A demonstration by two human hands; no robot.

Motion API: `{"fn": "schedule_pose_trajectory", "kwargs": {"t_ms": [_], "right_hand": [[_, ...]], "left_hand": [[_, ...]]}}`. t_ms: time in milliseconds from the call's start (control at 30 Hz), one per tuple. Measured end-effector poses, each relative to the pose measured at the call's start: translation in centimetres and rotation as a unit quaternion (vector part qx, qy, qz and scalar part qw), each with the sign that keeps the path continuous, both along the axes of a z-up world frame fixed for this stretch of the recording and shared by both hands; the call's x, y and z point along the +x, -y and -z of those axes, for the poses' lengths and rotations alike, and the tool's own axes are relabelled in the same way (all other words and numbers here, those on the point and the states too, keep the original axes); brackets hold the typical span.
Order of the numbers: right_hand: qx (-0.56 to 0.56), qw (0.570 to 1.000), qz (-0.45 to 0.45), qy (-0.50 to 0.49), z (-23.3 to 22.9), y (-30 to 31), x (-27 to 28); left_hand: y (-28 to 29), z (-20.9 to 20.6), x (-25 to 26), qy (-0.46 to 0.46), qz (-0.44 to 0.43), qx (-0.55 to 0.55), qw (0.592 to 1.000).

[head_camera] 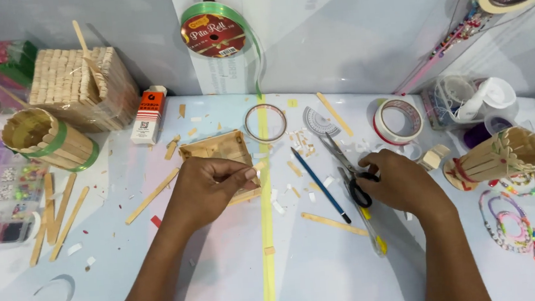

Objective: Measuring, cutting, and gluing small wooden sticks to build or reinforce a miniature wooden structure.

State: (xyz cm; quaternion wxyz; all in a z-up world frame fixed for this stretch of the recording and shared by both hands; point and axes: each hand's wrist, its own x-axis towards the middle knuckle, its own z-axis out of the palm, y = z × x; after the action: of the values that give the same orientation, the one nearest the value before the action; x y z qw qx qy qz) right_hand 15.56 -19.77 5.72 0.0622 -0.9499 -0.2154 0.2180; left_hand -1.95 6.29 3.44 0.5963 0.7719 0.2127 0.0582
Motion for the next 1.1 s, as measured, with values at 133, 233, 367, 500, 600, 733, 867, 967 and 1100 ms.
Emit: {"fn": "schedule_pose_trajectory", "kwargs": {"t_ms": [133,233,367,500,600,733,867,967,1100], "right_hand": [[0.015,1.0,0.008,-0.009,0.3,-0.3,0.1],[0.044,0.998,0.022,-0.048,-0.1,-0.8,-0.4],[0.043,0.998,-0.002,-0.054,-0.4,-0.7,-0.4],[0.021,0.999,-0.02,-0.044,-0.4,-1.1,-0.5],[0.018,0.999,-0.022,-0.022,0.3,-0.8,-0.2],[0.027,0.999,-0.008,-0.027,-0.2,-0.4,-0.6],[0.039,0.998,-0.028,0.036,0.2,-0.2,-0.5],[0.108,0.991,-0.034,0.067,1.1,-1.8,-1.5],[0.098,0.994,-0.05,0.024,4.2,-4.3,-1.9]], "left_hand": [[-0.1,-0.1,-0.1,0.01,-0.011,-0.002,1.0],[-0.1,-0.2,-0.2,0.016,-0.004,-0.023,1.0],[-0.1,-0.3,-0.2,0.018,-0.005,-0.03,0.999],[-0.2,-0.4,-0.2,0.012,0.002,-0.036,0.999],[-0.1,-0.3,-0.2,0.027,0.006,-0.038,0.999],[0.1,-0.3,-0.3,0.031,0.005,-0.038,0.999],[0.0,-0.3,-0.3,0.046,0.003,-0.047,0.998],[0.0,-0.2,-0.3,0.051,0.007,-0.052,0.997],[-0.3,0.8,-0.2,0.069,0.022,-0.047,0.996]]}}
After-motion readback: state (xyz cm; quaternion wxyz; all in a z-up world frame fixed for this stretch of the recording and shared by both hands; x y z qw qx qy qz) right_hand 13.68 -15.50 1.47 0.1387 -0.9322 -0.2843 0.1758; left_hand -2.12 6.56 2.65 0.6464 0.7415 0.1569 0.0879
